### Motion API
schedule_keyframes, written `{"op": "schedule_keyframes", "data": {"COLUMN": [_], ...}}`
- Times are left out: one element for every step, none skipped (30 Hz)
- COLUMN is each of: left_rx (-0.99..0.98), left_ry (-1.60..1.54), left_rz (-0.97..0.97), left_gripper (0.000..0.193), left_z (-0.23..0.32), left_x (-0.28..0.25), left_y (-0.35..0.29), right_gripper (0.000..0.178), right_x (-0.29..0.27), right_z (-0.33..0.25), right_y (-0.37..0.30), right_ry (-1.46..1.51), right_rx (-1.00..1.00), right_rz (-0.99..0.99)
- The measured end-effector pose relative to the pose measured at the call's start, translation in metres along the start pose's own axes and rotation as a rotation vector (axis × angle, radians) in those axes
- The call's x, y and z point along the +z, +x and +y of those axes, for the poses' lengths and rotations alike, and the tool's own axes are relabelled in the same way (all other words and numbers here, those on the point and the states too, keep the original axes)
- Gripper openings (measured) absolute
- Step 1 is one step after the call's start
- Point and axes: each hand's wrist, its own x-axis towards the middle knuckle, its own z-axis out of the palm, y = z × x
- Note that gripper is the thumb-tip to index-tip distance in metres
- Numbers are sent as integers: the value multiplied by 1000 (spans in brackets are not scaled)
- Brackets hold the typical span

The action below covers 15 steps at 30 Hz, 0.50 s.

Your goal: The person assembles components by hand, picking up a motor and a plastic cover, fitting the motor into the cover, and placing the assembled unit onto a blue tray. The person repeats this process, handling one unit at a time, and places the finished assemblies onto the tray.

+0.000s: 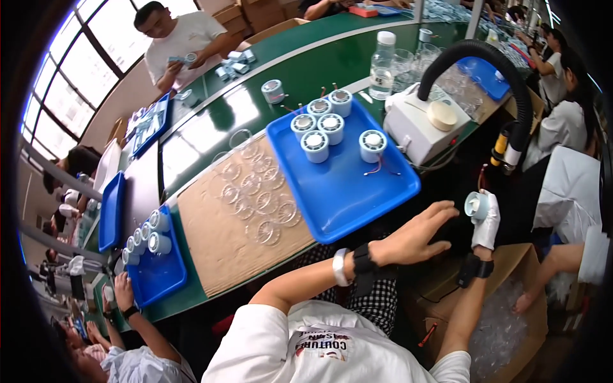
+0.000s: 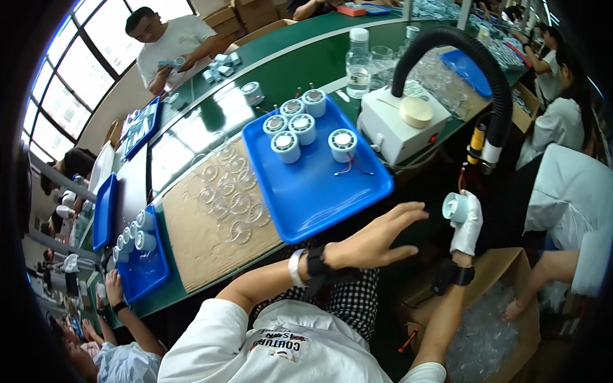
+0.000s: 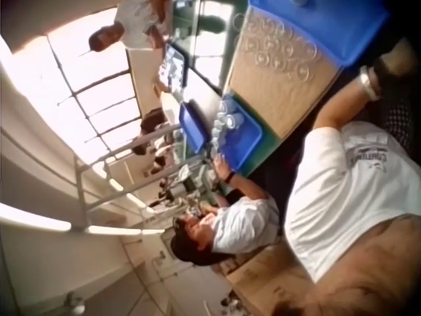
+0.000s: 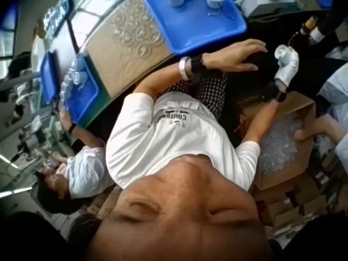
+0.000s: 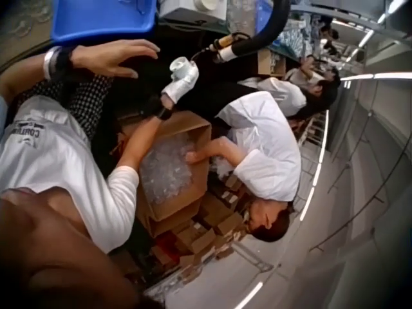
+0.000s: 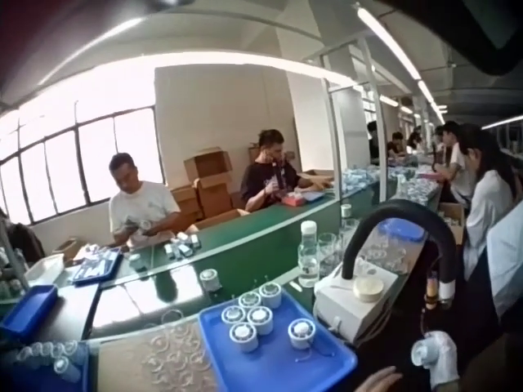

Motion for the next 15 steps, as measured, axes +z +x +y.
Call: {"op": "schedule_keyframes", "data": {"left_rx": [25,-62,-129,-221,-302,-373,-439,-447,-489,-530,-567,-561,-528,-496,-485], "left_ry": [80,183,265,404,543,759,973,989,1034,1078,1119,1128,1100,1074,1076], "left_rz": [-45,19,63,191,321,421,521,530,533,536,536,540,558,576,575], "left_gripper": [51,46,41,37,33,30,26,26,27,28,29,29,28,27,27], "left_z": [15,26,38,43,45,49,52,52,49,45,44,45,43,45,51], "left_x": [-19,-40,-57,-75,-91,-105,-115,-120,-125,-129,-131,-131,-130,-130,-132], "left_y": [-27,-58,-83,-109,-134,-155,-171,-189,-206,-221,-234,-245,-254,-260,-268], "right_gripper": [34,34,34,34,34,34,34,34,35,35,35,35,35,35,35], "right_x": [7,17,17,15,11,10,9,15,21,25,27,23,9,0,-10], "right_z": [-8,-13,-18,-14,-10,-5,-2,-4,-13,-22,-28,-25,-17,-13,-8], "right_y": [-7,-15,-19,-17,-13,-9,-8,-14,-22,-30,-37,-33,-20,-9,0], "right_ry": [8,-145,-304,-300,-354,-406,-460,-448,-428,-408,-389,-379,-222,-63,96], "right_rx": [17,-43,-119,-115,-188,-257,-328,-326,-249,-173,-98,-102,2,106,209], "right_rz": [-39,-33,4,-1,-24,-47,-65,-81,-94,-106,-112,-115,-175,-239,-301]}}
